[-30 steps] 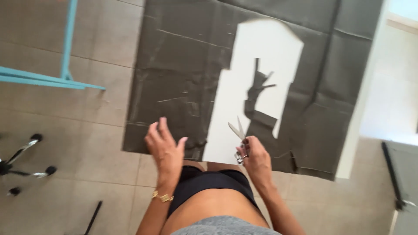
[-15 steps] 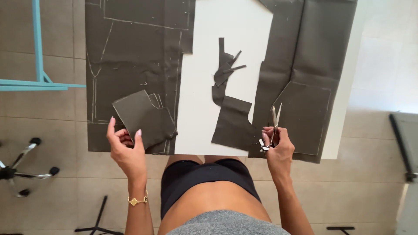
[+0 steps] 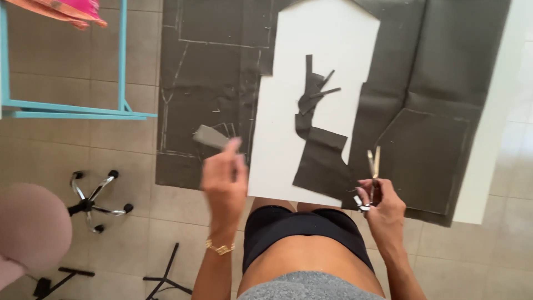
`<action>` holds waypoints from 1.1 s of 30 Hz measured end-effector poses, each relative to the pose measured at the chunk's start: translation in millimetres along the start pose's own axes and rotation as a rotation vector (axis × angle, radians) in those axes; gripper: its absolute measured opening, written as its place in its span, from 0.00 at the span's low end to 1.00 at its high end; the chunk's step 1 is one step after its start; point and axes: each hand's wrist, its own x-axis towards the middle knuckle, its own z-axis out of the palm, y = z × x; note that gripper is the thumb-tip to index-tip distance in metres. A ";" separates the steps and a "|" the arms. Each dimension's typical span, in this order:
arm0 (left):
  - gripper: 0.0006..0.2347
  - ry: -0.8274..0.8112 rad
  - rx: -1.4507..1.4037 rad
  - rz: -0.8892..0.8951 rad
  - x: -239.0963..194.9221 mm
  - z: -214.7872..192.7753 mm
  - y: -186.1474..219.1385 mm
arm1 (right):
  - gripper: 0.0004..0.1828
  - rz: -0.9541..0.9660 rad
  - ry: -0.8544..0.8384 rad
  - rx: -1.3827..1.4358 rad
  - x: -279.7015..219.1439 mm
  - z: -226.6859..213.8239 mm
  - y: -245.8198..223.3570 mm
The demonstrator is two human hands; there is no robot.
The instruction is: Cutting fabric patterns along chalk lines using tailor scissors on a large cutting table.
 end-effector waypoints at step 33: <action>0.12 -0.621 -0.486 -0.581 -17.8 78.6 -98.5 | 0.15 0.109 -0.054 -0.123 49.2 61.2 36.9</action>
